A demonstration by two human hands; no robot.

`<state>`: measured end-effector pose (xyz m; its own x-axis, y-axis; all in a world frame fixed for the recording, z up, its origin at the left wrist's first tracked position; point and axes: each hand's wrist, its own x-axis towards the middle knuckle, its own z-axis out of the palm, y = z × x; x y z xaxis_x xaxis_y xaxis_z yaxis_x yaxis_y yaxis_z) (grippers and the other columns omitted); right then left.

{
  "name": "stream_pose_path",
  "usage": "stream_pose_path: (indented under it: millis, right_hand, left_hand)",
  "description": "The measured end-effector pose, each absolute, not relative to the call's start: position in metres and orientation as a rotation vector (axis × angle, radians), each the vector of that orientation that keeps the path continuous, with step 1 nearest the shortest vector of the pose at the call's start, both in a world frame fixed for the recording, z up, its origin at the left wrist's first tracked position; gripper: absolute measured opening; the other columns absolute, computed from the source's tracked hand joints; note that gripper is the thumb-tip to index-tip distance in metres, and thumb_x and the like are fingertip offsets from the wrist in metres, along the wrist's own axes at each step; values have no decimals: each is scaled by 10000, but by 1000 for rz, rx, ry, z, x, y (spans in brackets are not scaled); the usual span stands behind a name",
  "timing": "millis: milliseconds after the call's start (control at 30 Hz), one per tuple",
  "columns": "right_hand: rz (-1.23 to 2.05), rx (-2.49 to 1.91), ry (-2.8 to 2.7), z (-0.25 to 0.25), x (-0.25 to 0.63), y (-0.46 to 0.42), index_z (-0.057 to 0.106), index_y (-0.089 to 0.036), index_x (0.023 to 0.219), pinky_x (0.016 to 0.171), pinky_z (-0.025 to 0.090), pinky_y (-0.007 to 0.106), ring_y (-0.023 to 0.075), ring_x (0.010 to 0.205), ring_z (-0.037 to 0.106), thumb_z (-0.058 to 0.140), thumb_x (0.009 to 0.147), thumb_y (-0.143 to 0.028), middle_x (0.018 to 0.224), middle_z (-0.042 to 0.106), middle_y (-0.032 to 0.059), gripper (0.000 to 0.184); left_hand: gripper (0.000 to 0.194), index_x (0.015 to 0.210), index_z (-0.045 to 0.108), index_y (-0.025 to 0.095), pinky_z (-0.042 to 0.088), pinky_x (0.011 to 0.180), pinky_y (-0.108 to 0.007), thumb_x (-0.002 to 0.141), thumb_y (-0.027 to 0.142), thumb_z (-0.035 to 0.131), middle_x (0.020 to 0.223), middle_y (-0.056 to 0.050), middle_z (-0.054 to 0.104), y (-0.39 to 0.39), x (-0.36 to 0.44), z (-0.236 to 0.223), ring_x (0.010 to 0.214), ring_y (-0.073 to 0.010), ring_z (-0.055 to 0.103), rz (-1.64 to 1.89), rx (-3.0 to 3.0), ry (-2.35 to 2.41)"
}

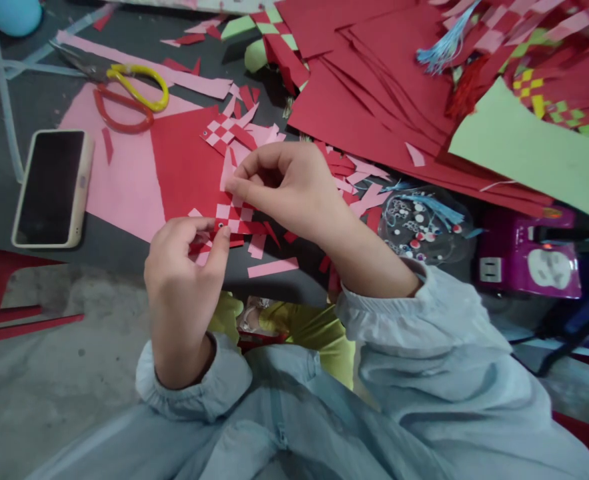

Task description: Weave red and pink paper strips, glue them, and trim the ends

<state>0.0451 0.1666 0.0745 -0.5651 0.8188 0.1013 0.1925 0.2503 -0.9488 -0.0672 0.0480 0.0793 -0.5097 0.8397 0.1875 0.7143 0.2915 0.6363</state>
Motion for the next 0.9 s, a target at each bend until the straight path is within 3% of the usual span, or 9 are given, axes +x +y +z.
stream_pose_path:
  millis: [133, 300, 567, 767, 900]
  right_hand:
    - [1326, -871, -1899, 72, 45, 169, 616, -159, 750, 567, 423, 237, 93, 597, 523, 651, 883, -352, 612, 563, -13, 237]
    - [1310, -892, -1780, 70, 47, 178, 641, -167, 754, 656, 459, 238, 89, 669, 568, 458, 979, -484, 680, 574, 2, 430]
    - [1543, -865, -1735, 71, 47, 178, 661, -161, 773, 641, 465, 230, 90, 666, 573, 407, 936, -644, 680, 586, 17, 569]
    - [1568, -777, -1788, 78, 51, 174, 589, -171, 638, 561, 399, 230, 84, 615, 498, 481, 893, -663, 601, 487, -11, 564]
    - [1645, -682, -1830, 76, 50, 172, 533, -174, 589, 477, 312, 237, 73, 550, 395, 698, 779, -587, 560, 425, -36, 483]
  left_hand:
    - [54, 808, 668, 214, 524, 756, -293, 819, 265, 650, 806, 3, 691, 47, -69, 80, 724, -140, 632, 1091, 1419, 2381]
    - [56, 784, 652, 211, 512, 680, -258, 810, 259, 665, 769, 18, 672, 46, -70, 83, 674, -114, 603, 1209, 1309, 2378]
    - [67, 754, 638, 225, 503, 658, -252, 806, 260, 661, 703, 36, 620, 44, -72, 83, 640, -105, 562, 1342, 1215, 2367]
    - [69, 756, 629, 226, 526, 694, -266, 816, 246, 658, 729, 27, 628, 41, -72, 84, 676, -115, 584, 1380, 1222, 2306]
    - [63, 755, 630, 228, 535, 711, -276, 808, 232, 664, 748, 22, 643, 41, -72, 85, 691, -121, 596, 1375, 1238, 2295]
